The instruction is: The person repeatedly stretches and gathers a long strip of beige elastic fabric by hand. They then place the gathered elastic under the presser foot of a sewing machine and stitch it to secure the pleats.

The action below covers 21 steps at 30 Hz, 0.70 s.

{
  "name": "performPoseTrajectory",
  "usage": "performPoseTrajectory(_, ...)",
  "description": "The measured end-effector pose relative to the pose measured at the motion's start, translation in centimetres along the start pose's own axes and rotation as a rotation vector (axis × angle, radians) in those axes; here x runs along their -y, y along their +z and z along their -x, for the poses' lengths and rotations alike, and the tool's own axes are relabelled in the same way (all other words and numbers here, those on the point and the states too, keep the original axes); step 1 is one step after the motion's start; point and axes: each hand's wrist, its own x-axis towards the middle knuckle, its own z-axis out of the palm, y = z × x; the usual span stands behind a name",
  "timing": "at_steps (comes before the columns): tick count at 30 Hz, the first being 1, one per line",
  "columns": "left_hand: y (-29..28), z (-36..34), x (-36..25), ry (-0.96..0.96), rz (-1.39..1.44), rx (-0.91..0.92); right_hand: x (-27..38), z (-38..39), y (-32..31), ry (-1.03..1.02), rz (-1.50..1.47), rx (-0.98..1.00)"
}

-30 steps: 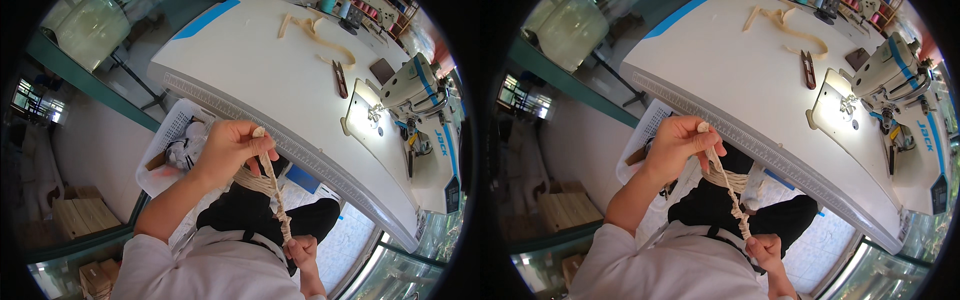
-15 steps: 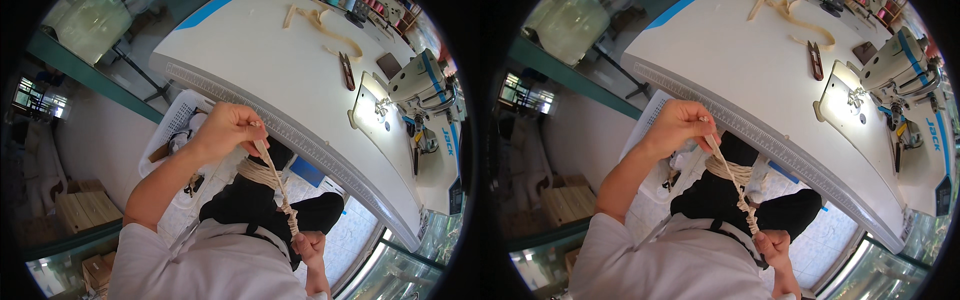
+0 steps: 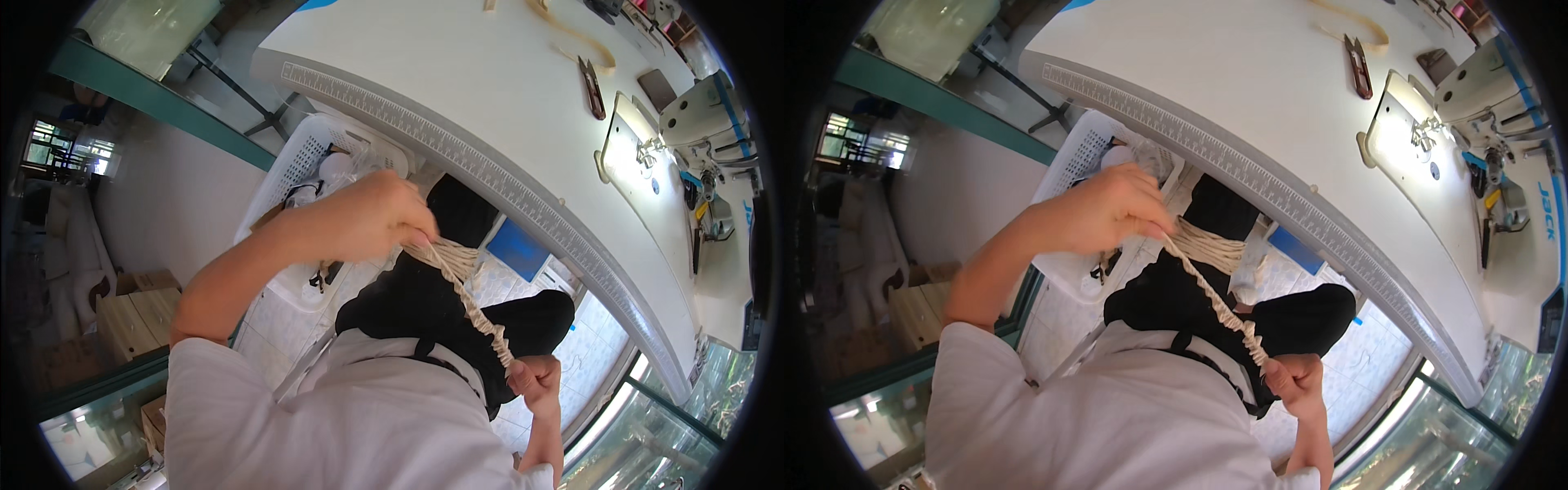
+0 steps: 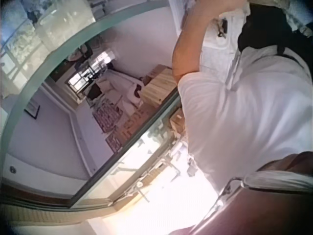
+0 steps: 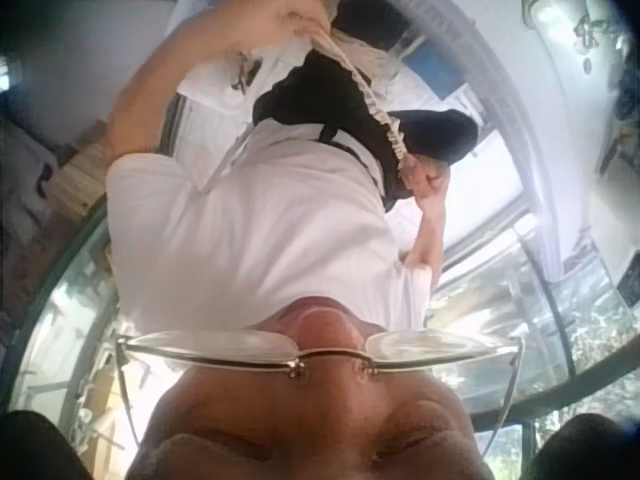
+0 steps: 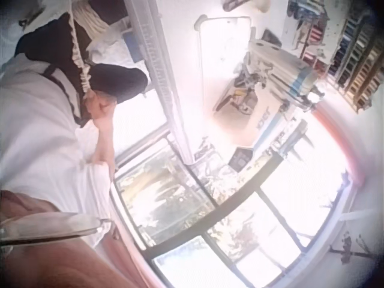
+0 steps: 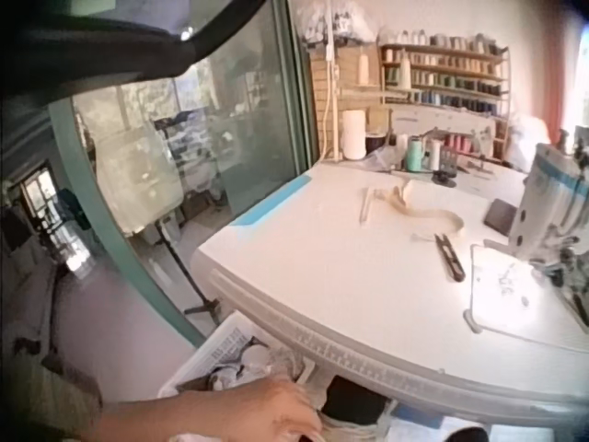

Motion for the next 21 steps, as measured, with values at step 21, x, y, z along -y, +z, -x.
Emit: performPoseTrajectory(21, 6.2, 3.2, 5.5, -0.284, 0.177, 0.270, -0.2, -1.3, -3.5, 0.173, -0.044, -0.086)
